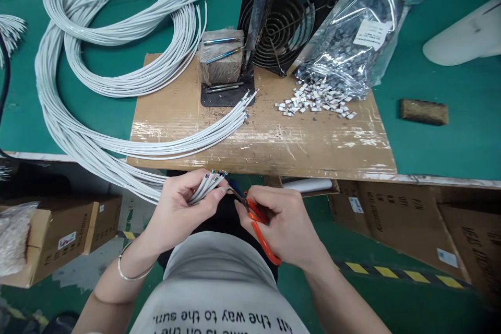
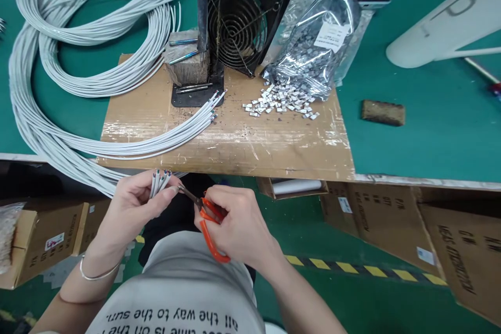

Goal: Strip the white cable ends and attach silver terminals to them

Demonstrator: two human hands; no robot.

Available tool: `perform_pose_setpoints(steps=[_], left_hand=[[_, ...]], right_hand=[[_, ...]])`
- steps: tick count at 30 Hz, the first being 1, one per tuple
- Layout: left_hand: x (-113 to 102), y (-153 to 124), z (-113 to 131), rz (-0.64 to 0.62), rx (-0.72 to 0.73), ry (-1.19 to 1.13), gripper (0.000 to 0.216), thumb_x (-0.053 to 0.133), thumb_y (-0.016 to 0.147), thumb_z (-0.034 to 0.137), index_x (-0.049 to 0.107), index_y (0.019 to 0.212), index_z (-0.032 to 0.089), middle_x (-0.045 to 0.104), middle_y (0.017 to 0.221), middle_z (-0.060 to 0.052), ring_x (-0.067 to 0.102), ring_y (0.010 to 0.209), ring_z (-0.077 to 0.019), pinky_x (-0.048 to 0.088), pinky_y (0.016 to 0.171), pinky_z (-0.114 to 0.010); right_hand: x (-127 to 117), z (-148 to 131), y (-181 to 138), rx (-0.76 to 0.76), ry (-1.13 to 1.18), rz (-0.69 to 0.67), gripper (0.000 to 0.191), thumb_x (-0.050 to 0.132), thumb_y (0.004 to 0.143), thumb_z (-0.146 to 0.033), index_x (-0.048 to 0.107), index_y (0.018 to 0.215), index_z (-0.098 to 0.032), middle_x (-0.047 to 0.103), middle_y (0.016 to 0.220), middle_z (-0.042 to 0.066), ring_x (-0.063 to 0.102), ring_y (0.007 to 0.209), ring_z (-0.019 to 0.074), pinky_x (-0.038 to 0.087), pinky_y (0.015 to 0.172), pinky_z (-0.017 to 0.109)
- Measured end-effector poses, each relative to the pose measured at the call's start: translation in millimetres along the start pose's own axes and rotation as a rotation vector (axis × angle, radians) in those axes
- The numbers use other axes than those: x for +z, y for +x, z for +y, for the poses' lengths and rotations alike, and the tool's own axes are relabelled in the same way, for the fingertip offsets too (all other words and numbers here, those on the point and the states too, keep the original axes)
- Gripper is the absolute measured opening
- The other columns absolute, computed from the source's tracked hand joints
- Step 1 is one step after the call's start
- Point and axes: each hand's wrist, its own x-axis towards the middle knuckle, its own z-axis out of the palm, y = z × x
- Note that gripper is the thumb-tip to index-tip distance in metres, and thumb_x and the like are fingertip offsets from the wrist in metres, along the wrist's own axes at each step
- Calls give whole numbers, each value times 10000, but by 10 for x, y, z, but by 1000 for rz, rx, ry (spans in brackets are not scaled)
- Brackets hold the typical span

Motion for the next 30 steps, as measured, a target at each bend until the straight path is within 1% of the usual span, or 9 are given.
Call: perform_pose_setpoints(steps=[12, 17, 20, 21, 23, 24, 25, 28, 30], left_hand=[[-4, -5, -6, -26, 23, -1, 150, 743, 962, 207, 775, 827, 150, 504, 639, 51, 308, 558, -64, 266, 492, -205], [-21, -18, -30, -55, -29, -92, 148, 767, 999, 270, 841, 917, 172, 551, 622, 51, 359, 521, -56, 305, 480, -190], [-55, -8, -49, -91, -62, -141, 167, 774, 1012, 318, 886, 978, 199, 684, 696, 11, 504, 531, -74, 405, 496, -191], [-66, 0, -52, -99, -53, -145, 163, 779, 1011, 318, 897, 992, 208, 747, 774, -17, 601, 604, -99, 477, 552, -198], [-83, 21, -51, -100, 2, -125, 135, 799, 997, 295, 912, 993, 221, 825, 966, -61, 738, 873, -167, 585, 760, -227], [-88, 31, -49, -97, 36, -105, 116, 811, 987, 273, 916, 990, 224, 836, 1026, -67, 746, 975, -184, 591, 854, -236], [-91, 38, -47, -98, 55, -88, 107, 816, 981, 255, 918, 991, 225, 838, 1023, -63, 741, 987, -179, 584, 887, -232], [-97, 42, -52, -149, -5, -93, 119, 800, 989, 248, 907, 1019, 208, 786, 816, -27, 654, 716, -119, 554, 687, -196], [-102, 32, -69, -191, -59, -131, 146, 780, 1005, 280, 892, 1026, 188, 742, 751, -16, 580, 620, -101, 506, 579, -188]], right_hand=[[65, 15, -17, -41, -18, 73, 484, 633, 855, -106, 216, 645, -235, 245, 598, -73, 216, 545, 81, 179, 470, 268], [29, 50, -20, -64, -47, 260, 494, 650, 912, -124, 268, 613, -217, 258, 582, -71, 211, 534, 75, 168, 461, 273], [-24, 74, -42, -23, -23, 369, 493, 715, 937, -149, 384, 576, -203, 315, 543, -72, 248, 503, 74, 204, 458, 276], [-41, 80, -51, -7, -5, 396, 472, 738, 940, -158, 444, 573, -201, 362, 532, -69, 285, 493, 77, 231, 458, 274], [-70, 82, -59, 14, 28, 424, 391, 770, 937, -167, 577, 599, -202, 483, 542, -53, 376, 493, 88, 309, 474, 267], [-81, 77, -57, 19, 44, 429, 338, 782, 933, -168, 639, 629, -206, 536, 561, -44, 419, 502, 95, 348, 489, 266], [-90, 68, -49, 23, 62, 428, 283, 794, 927, -168, 693, 665, -211, 579, 585, -36, 457, 517, 102, 379, 506, 267], [-92, 28, 0, 35, 148, 386, 115, 827, 907, -187, 820, 803, -236, 636, 646, -20, 515, 554, 117, 414, 519, 266], [-67, 2, 43, 44, 223, 339, 48, 848, 898, -212, 869, 901, -255, 637, 672, -19, 517, 560, 114, 402, 499, 256]])
